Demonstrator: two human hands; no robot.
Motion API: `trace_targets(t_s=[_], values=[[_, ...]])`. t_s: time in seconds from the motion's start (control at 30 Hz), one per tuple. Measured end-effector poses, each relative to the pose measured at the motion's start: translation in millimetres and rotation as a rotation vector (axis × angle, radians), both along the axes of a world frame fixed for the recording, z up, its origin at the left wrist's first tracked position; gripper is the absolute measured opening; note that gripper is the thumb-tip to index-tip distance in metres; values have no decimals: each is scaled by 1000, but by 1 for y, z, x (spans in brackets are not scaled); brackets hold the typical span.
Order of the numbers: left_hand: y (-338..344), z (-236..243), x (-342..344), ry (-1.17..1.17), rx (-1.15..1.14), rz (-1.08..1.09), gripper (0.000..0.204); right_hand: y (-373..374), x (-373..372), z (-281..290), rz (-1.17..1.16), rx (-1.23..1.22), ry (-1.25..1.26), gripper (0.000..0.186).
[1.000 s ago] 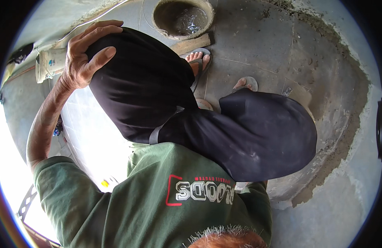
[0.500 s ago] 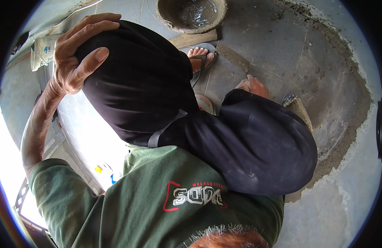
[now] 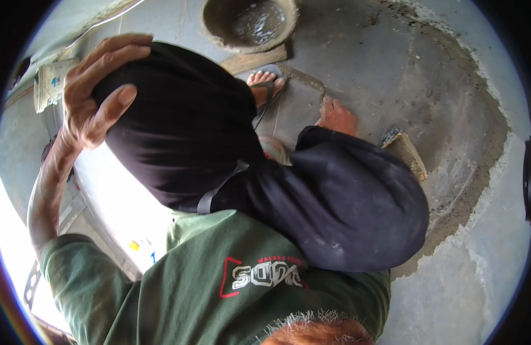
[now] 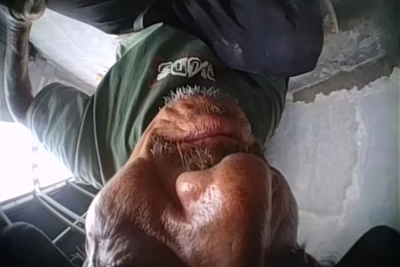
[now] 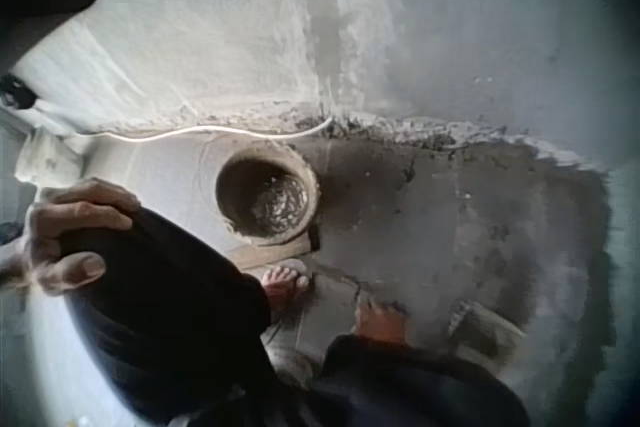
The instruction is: The recorder uses a trowel to apply mortar onto a tiled floor and smooth it into gaps.
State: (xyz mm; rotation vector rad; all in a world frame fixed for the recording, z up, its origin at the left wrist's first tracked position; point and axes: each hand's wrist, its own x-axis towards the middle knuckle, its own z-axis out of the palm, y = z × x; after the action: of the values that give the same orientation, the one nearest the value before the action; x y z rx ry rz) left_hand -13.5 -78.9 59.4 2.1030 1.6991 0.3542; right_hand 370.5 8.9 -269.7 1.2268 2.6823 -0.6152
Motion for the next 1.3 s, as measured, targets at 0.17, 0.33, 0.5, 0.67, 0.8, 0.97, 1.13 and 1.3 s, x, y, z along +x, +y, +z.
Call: trace_targets(t_s=[0.17,0.33,0.5,0.67,0.8,0.97,1.13,1.3], values=[[6,2,4,-26,9,12,47,26,33,-4,-491,164,298,32],[12,3,9,-19,33,-12,46,35,65,0,-907,-491,320,33],[21,2,13,-4,-3,-22,45,54,41,-5,-989,-806,385,28],[33,-1,16,-48,-43,-15,46,147,-9,-26,-1046,-895,623,27],[38,-1,18,-47,-80,19,46,222,-43,-38,-1026,-855,640,26],[41,-1,22,-40,-113,32,46,248,-52,-55,-1076,-810,630,25],[44,4,29,15,-135,9,47,209,-21,-47,-1063,-649,870,30],[44,4,38,38,-133,0,50,118,60,14,-1094,-573,1061,25]])
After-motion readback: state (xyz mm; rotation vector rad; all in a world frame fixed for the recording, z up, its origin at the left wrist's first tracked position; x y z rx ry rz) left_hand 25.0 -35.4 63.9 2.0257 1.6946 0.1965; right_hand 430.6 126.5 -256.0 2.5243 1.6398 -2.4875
